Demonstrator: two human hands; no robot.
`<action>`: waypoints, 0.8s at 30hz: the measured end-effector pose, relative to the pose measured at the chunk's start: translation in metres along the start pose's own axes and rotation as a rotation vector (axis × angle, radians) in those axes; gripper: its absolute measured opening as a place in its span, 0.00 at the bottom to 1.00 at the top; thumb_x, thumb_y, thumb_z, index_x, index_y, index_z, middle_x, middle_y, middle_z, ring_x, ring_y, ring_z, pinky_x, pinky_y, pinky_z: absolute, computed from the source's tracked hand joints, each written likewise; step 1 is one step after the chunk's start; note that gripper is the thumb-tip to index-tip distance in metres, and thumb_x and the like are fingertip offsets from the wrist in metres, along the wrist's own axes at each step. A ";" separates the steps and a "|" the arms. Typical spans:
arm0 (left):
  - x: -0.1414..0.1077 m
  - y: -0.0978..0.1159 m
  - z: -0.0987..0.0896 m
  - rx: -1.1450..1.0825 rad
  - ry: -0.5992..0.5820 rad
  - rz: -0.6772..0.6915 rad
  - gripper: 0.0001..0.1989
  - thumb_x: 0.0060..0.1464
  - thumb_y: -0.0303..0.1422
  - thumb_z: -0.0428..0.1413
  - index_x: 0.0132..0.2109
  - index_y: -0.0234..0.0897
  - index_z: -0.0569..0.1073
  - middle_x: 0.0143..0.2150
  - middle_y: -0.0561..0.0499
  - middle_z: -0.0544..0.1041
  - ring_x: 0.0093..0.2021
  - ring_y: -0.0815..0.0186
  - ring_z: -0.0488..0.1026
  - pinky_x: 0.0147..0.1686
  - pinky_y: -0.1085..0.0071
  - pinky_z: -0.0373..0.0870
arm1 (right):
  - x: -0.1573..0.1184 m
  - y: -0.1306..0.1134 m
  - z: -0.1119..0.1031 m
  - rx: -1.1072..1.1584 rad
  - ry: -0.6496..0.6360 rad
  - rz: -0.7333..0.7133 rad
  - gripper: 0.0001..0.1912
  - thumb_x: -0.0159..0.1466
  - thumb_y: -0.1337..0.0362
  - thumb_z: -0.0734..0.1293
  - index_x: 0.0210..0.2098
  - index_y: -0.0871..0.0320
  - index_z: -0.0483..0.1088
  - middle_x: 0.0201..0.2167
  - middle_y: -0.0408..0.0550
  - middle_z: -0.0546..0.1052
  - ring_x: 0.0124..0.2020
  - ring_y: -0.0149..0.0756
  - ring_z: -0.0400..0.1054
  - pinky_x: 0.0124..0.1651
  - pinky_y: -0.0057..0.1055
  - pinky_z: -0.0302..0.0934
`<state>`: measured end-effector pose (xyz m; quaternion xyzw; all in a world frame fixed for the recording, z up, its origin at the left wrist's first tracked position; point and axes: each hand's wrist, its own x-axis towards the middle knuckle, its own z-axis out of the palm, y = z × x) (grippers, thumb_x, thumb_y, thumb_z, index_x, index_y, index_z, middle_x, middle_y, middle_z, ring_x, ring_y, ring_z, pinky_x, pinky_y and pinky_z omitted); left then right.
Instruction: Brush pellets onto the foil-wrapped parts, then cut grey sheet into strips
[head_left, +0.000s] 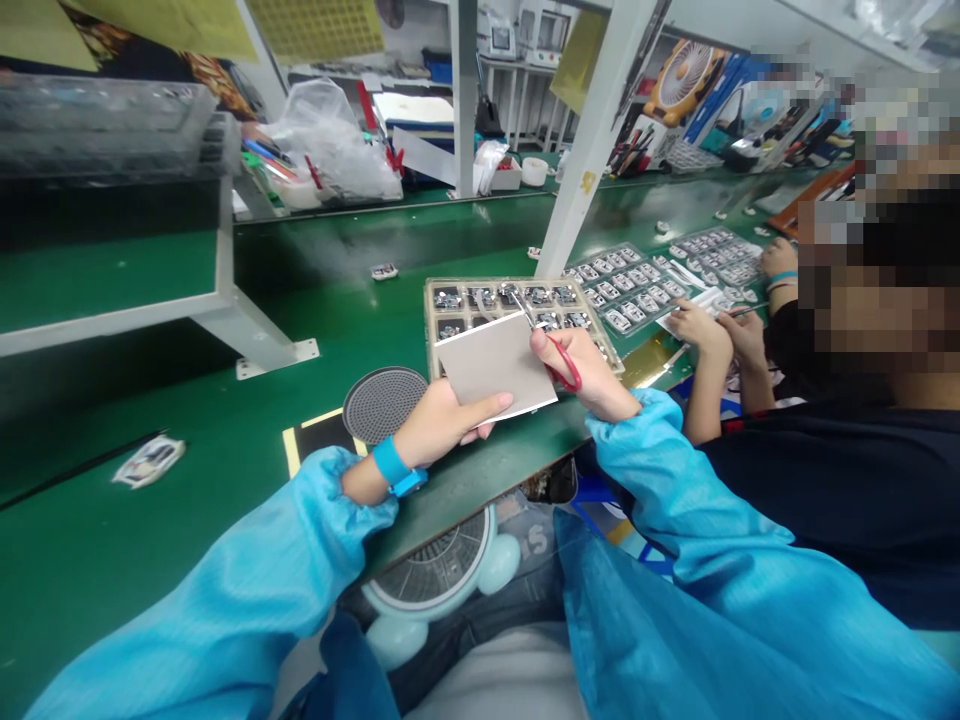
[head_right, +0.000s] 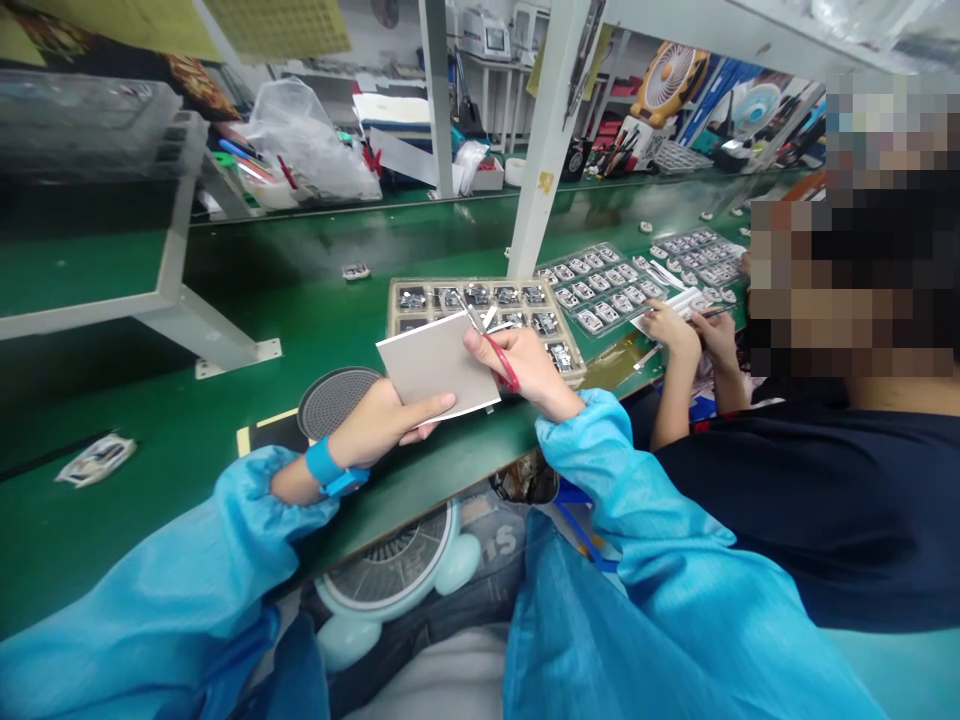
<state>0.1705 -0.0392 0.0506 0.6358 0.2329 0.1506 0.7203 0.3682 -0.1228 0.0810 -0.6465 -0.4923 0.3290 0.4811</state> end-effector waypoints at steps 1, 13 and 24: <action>0.000 0.000 0.000 -0.016 0.002 0.000 0.19 0.54 0.45 0.65 0.32 0.32 0.72 0.18 0.55 0.69 0.16 0.76 0.58 0.15 0.79 0.52 | 0.001 0.001 0.001 -0.005 0.023 0.008 0.38 0.58 0.30 0.65 0.14 0.57 0.59 0.12 0.40 0.60 0.15 0.24 0.51 0.20 0.28 0.41; 0.001 -0.005 -0.002 0.024 0.015 0.006 0.19 0.55 0.45 0.64 0.31 0.33 0.72 0.20 0.54 0.70 0.17 0.76 0.59 0.17 0.78 0.53 | 0.009 -0.003 -0.011 -0.058 -0.023 0.017 0.36 0.57 0.31 0.66 0.16 0.59 0.64 0.14 0.42 0.65 0.17 0.26 0.58 0.22 0.27 0.48; -0.011 0.003 0.001 0.208 0.226 0.067 0.22 0.55 0.47 0.64 0.25 0.33 0.72 0.18 0.52 0.72 0.16 0.74 0.62 0.18 0.77 0.60 | -0.071 0.003 -0.026 -0.237 -0.059 0.034 0.26 0.58 0.41 0.73 0.28 0.61 0.75 0.26 0.47 0.75 0.29 0.35 0.66 0.32 0.30 0.58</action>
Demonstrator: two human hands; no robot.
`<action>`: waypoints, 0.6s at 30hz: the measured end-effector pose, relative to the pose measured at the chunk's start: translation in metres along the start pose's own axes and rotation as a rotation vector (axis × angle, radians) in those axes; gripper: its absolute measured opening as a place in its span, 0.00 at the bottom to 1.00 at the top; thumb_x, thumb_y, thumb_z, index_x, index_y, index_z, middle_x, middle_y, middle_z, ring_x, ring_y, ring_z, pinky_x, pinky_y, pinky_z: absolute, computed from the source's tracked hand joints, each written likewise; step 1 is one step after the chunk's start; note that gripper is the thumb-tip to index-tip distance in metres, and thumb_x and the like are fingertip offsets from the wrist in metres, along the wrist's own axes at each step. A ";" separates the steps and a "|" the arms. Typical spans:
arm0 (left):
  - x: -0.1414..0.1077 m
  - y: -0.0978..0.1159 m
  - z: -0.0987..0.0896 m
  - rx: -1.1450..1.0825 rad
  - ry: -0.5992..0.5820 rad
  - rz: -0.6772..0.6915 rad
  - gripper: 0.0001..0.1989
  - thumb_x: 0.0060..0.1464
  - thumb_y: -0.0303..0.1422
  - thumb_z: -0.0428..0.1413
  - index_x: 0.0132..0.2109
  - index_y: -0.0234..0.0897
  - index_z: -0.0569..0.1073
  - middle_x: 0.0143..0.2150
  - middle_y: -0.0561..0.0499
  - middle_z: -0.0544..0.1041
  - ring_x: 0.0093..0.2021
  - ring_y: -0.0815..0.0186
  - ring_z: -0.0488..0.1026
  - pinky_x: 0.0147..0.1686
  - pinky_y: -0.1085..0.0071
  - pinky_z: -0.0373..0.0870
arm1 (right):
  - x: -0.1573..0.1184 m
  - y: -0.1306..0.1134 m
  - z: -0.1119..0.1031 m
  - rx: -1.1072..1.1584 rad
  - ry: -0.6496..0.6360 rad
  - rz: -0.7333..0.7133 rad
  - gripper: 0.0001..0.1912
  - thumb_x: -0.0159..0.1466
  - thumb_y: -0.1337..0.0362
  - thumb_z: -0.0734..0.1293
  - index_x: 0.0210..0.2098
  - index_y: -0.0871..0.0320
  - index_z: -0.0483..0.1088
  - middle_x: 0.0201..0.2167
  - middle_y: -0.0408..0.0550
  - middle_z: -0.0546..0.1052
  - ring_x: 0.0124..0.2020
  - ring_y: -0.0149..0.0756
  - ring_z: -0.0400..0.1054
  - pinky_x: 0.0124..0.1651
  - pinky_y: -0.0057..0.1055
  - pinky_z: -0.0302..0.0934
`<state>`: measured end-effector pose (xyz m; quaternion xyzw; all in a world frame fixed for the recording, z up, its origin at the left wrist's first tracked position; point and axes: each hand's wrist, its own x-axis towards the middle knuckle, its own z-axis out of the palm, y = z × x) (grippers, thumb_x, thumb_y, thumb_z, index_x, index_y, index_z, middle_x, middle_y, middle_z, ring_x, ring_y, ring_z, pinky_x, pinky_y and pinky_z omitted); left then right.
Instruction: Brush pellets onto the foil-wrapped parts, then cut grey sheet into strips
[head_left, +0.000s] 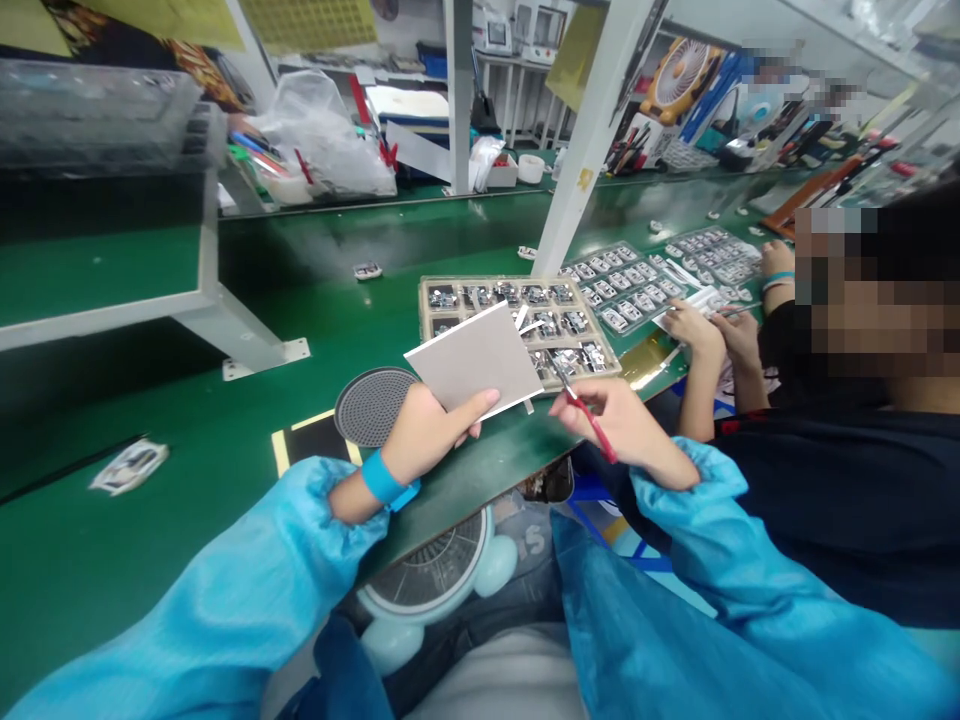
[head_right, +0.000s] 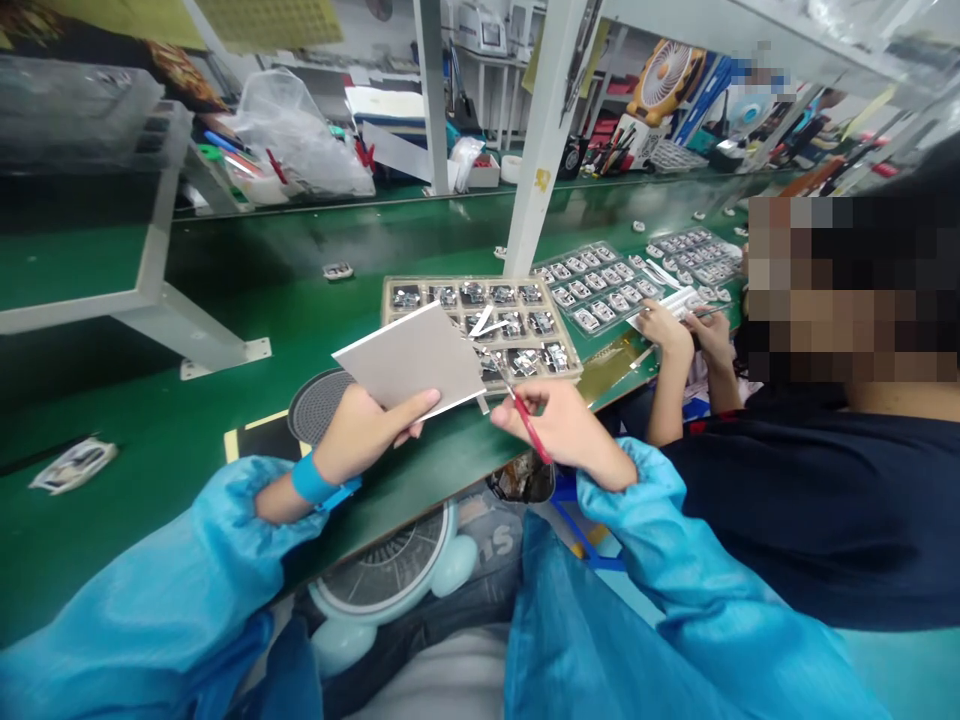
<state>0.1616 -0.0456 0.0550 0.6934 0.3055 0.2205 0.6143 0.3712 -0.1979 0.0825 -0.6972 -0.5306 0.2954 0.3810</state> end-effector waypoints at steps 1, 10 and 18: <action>-0.001 0.000 0.001 0.003 0.009 0.003 0.22 0.55 0.47 0.64 0.25 0.33 0.72 0.17 0.52 0.72 0.15 0.74 0.62 0.17 0.77 0.59 | -0.006 0.005 0.007 0.007 -0.002 0.020 0.26 0.58 0.41 0.73 0.29 0.61 0.75 0.27 0.46 0.75 0.29 0.35 0.66 0.32 0.30 0.58; -0.002 0.000 0.002 0.019 -0.015 0.006 0.22 0.56 0.46 0.63 0.22 0.34 0.71 0.16 0.52 0.71 0.15 0.74 0.61 0.17 0.76 0.59 | -0.012 0.019 0.040 0.182 -0.059 0.047 0.30 0.59 0.37 0.70 0.28 0.61 0.74 0.22 0.44 0.71 0.24 0.31 0.59 0.27 0.28 0.52; -0.002 -0.001 0.002 0.023 -0.025 0.037 0.22 0.57 0.45 0.63 0.22 0.35 0.71 0.16 0.52 0.70 0.15 0.73 0.61 0.18 0.75 0.60 | -0.010 0.015 0.044 0.254 -0.032 0.135 0.29 0.54 0.39 0.74 0.23 0.60 0.71 0.17 0.40 0.65 0.19 0.27 0.54 0.23 0.27 0.46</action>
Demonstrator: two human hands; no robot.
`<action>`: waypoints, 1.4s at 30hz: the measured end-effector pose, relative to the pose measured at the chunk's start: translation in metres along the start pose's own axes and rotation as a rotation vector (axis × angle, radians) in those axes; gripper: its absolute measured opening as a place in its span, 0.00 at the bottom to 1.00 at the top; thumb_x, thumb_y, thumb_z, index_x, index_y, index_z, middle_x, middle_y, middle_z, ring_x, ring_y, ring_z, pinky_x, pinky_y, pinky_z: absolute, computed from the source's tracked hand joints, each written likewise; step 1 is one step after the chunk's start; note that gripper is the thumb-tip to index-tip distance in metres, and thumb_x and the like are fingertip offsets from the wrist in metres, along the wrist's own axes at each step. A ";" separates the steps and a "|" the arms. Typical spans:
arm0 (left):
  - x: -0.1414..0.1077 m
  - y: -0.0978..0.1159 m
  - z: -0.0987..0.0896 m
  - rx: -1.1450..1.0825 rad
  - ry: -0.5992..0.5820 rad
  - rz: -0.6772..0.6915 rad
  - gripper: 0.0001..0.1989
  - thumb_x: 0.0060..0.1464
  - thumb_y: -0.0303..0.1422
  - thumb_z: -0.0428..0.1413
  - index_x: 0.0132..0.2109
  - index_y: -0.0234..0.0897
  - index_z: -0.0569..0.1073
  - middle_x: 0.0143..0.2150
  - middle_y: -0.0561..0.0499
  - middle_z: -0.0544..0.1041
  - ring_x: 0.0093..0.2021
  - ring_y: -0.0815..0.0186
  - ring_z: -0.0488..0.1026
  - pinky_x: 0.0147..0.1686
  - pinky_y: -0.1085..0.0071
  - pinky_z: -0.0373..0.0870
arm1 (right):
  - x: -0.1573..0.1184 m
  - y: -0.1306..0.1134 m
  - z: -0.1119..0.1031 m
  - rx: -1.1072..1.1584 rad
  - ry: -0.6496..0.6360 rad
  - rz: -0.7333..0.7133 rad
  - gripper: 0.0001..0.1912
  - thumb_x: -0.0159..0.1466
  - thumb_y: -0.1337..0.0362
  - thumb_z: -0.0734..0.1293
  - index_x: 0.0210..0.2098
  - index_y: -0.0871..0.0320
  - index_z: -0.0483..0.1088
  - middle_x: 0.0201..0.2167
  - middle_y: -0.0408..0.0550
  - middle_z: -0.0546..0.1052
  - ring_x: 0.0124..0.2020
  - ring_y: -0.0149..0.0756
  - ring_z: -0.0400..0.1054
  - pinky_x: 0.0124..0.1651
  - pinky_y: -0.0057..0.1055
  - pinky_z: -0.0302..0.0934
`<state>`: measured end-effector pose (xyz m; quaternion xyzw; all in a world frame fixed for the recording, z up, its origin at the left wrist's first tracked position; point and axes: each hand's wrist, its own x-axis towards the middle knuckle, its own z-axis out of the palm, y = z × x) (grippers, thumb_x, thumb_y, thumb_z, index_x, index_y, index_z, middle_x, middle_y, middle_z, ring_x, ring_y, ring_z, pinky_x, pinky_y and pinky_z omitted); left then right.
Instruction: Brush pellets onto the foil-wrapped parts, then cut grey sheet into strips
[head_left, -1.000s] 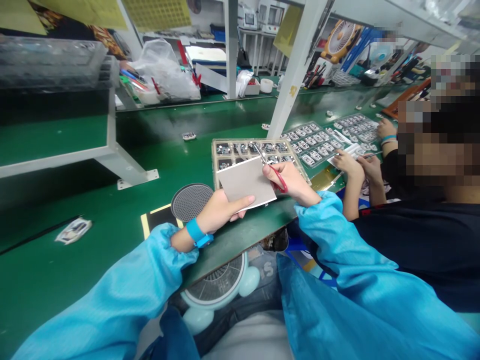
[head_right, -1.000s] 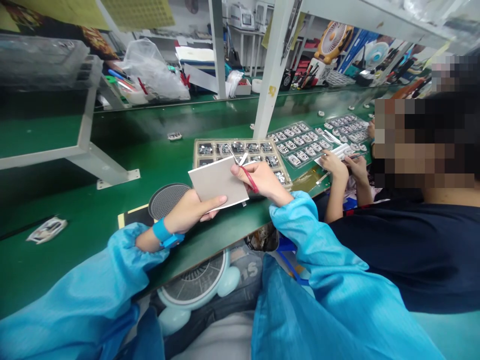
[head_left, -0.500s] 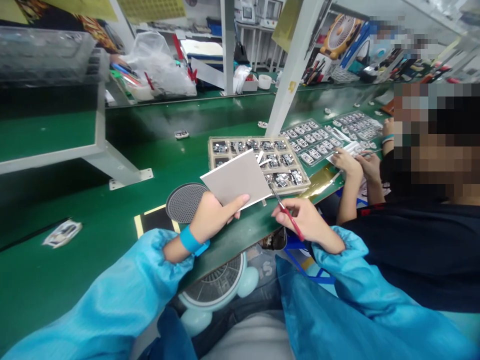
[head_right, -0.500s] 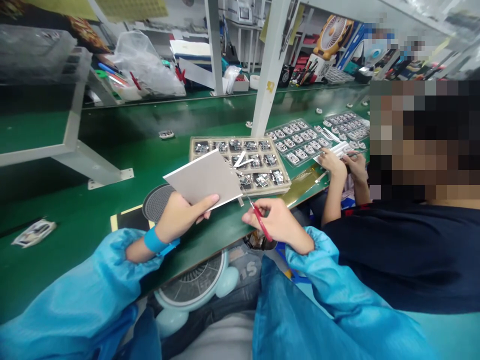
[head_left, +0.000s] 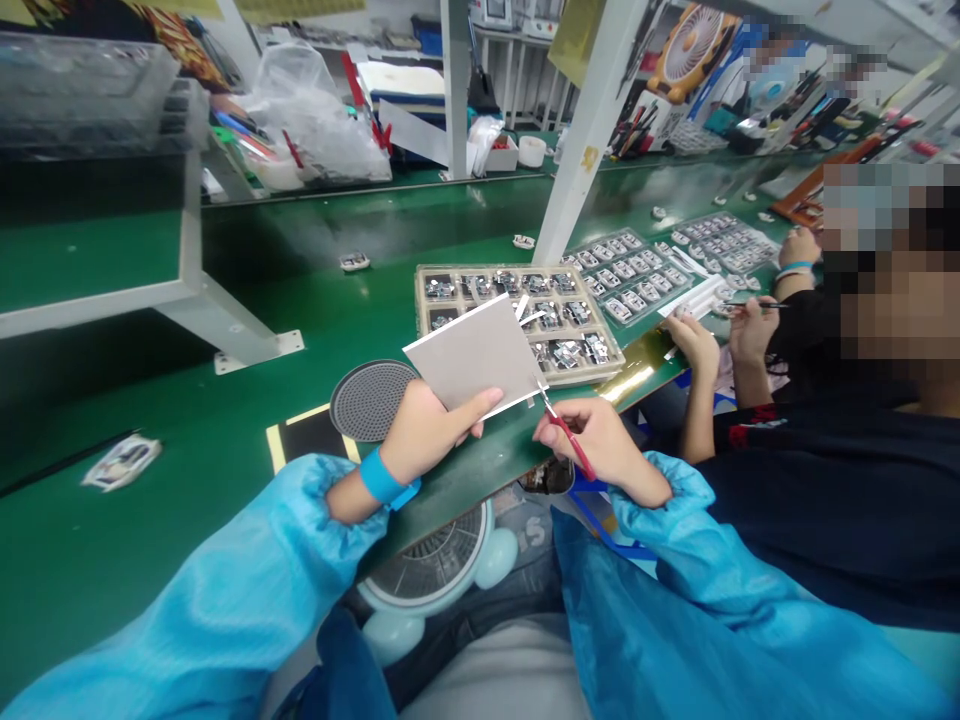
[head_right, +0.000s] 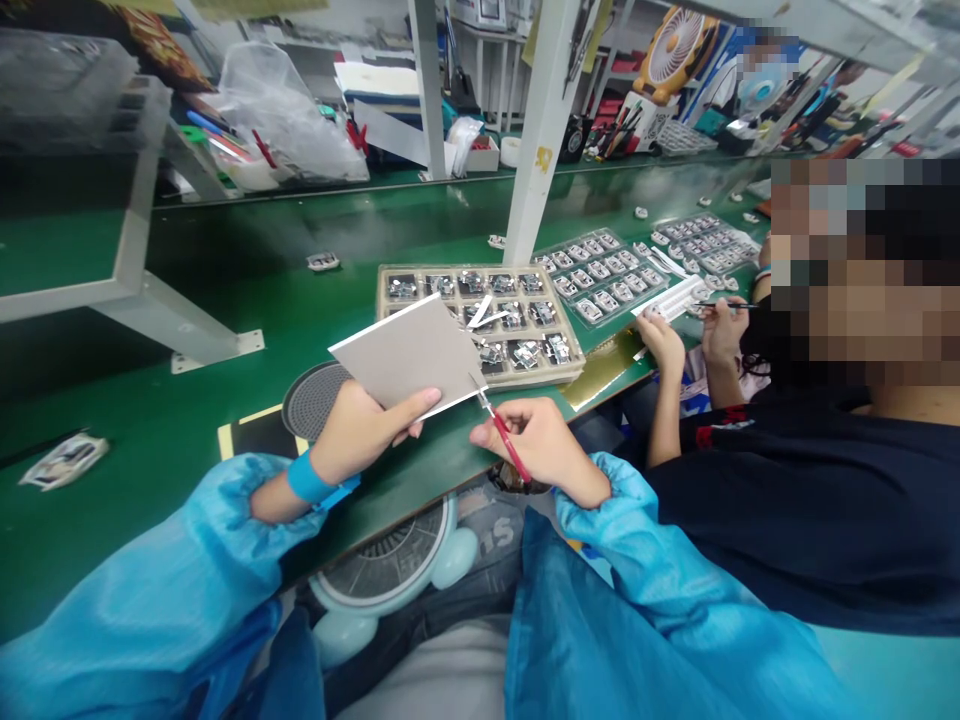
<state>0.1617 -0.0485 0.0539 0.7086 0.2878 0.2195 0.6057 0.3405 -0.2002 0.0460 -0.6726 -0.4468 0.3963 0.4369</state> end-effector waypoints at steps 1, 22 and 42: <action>0.000 0.000 0.000 0.004 0.002 0.005 0.22 0.57 0.45 0.63 0.21 0.35 0.71 0.16 0.52 0.70 0.15 0.73 0.61 0.18 0.75 0.60 | 0.000 0.000 0.000 0.006 0.011 0.021 0.29 0.53 0.39 0.75 0.22 0.60 0.70 0.16 0.40 0.64 0.18 0.27 0.54 0.22 0.27 0.45; -0.002 0.003 0.003 -0.009 -0.076 0.030 0.23 0.57 0.43 0.62 0.20 0.35 0.69 0.14 0.54 0.67 0.15 0.74 0.61 0.19 0.76 0.61 | 0.009 -0.009 -0.003 0.034 0.009 0.049 0.31 0.51 0.36 0.74 0.19 0.60 0.68 0.13 0.43 0.68 0.15 0.27 0.57 0.19 0.25 0.46; -0.003 0.004 0.006 -0.118 -0.148 0.018 0.15 0.57 0.40 0.63 0.29 0.33 0.72 0.15 0.56 0.68 0.15 0.75 0.60 0.17 0.78 0.57 | 0.020 -0.017 -0.006 0.052 -0.017 -0.048 0.29 0.52 0.40 0.76 0.21 0.61 0.71 0.17 0.44 0.72 0.19 0.28 0.63 0.22 0.24 0.53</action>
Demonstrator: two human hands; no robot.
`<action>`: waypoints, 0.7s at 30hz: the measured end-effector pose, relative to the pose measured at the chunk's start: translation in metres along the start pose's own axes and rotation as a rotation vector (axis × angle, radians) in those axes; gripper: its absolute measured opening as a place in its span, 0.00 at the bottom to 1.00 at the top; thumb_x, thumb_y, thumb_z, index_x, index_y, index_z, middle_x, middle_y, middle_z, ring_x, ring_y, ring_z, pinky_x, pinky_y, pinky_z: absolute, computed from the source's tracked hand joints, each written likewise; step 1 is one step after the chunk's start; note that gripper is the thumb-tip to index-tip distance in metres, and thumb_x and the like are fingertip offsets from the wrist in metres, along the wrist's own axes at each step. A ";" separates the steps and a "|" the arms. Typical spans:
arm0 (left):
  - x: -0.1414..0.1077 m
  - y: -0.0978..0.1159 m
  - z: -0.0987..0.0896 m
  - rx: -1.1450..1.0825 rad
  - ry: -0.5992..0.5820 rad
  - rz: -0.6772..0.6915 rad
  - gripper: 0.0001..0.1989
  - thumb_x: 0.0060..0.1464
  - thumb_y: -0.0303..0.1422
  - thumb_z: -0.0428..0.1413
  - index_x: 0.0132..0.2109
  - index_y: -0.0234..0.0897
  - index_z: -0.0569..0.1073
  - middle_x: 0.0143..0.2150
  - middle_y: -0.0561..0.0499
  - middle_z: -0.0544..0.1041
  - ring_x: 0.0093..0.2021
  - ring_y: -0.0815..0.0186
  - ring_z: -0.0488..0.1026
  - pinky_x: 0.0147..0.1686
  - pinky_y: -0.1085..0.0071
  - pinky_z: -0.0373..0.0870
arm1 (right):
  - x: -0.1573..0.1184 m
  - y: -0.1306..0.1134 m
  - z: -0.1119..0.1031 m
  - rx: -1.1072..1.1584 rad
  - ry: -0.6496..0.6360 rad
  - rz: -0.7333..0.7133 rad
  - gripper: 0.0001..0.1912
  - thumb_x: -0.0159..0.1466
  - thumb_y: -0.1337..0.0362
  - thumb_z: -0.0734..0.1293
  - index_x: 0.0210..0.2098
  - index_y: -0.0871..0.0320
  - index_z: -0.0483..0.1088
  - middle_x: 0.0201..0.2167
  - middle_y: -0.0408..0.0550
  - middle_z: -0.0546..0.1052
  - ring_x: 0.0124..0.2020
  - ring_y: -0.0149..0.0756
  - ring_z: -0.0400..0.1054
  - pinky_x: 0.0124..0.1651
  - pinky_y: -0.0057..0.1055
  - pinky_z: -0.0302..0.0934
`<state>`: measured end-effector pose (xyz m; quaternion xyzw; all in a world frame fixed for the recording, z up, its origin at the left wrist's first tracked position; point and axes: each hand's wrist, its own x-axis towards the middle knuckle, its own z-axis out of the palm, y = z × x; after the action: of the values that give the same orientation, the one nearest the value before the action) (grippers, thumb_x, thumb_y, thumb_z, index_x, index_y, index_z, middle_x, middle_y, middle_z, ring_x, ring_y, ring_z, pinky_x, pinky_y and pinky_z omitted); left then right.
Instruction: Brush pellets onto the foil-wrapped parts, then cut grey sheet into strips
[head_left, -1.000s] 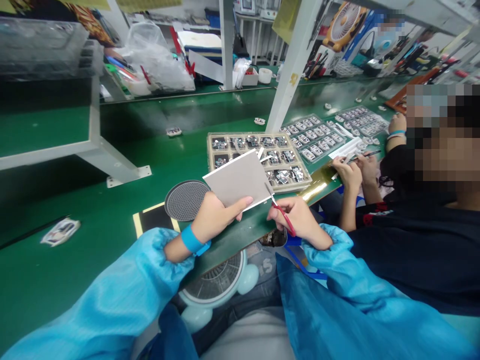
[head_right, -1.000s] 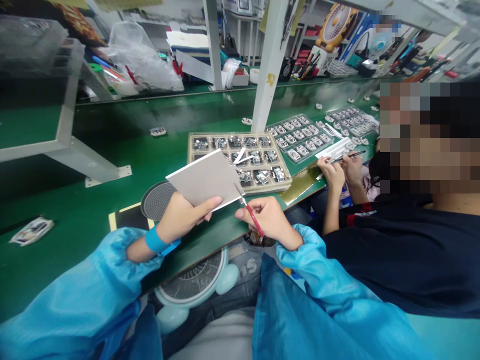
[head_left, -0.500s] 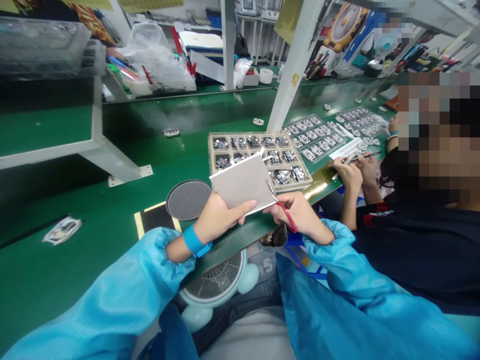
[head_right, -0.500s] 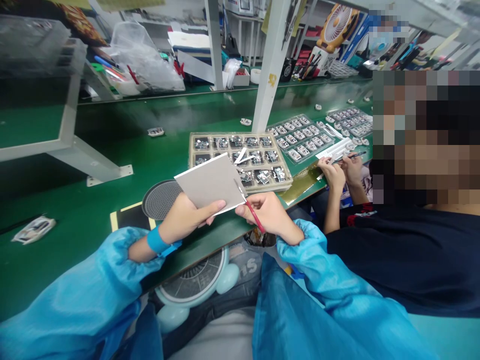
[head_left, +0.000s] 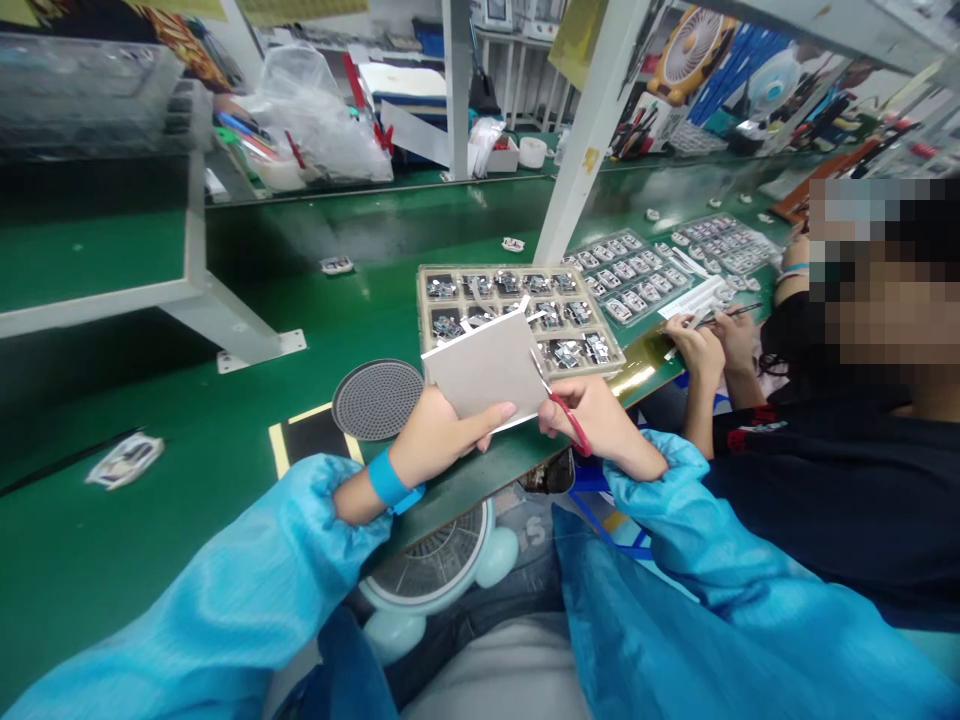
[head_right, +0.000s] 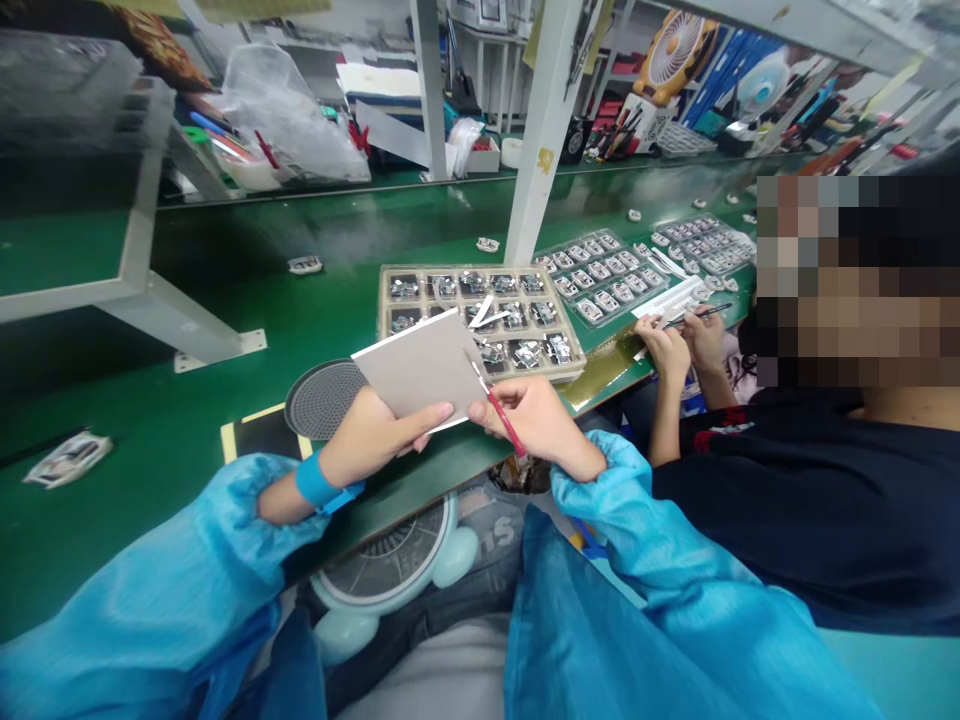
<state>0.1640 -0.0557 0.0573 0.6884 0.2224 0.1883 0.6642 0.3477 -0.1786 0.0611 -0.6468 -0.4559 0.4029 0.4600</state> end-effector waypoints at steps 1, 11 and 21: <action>0.000 0.000 0.000 -0.004 -0.003 0.001 0.15 0.56 0.40 0.63 0.30 0.33 0.72 0.15 0.57 0.68 0.15 0.75 0.60 0.17 0.78 0.57 | 0.002 0.000 0.000 -0.014 0.000 -0.018 0.29 0.53 0.40 0.75 0.21 0.61 0.71 0.17 0.44 0.72 0.19 0.28 0.63 0.23 0.25 0.53; 0.000 -0.004 0.000 0.004 0.004 -0.006 0.14 0.57 0.40 0.63 0.37 0.32 0.74 0.17 0.57 0.69 0.16 0.75 0.61 0.19 0.79 0.59 | 0.012 -0.011 0.000 -0.070 0.016 -0.002 0.30 0.55 0.38 0.73 0.18 0.60 0.69 0.14 0.44 0.70 0.16 0.27 0.60 0.20 0.24 0.48; 0.001 -0.003 -0.001 -0.043 0.014 -0.032 0.15 0.55 0.42 0.64 0.35 0.32 0.73 0.16 0.57 0.68 0.15 0.75 0.59 0.16 0.79 0.55 | 0.023 -0.019 0.001 -0.099 0.024 0.030 0.33 0.55 0.34 0.70 0.18 0.60 0.67 0.12 0.43 0.67 0.14 0.26 0.57 0.18 0.25 0.44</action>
<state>0.1645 -0.0541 0.0543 0.6690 0.2337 0.1873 0.6802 0.3482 -0.1535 0.0768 -0.6801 -0.4602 0.3789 0.4267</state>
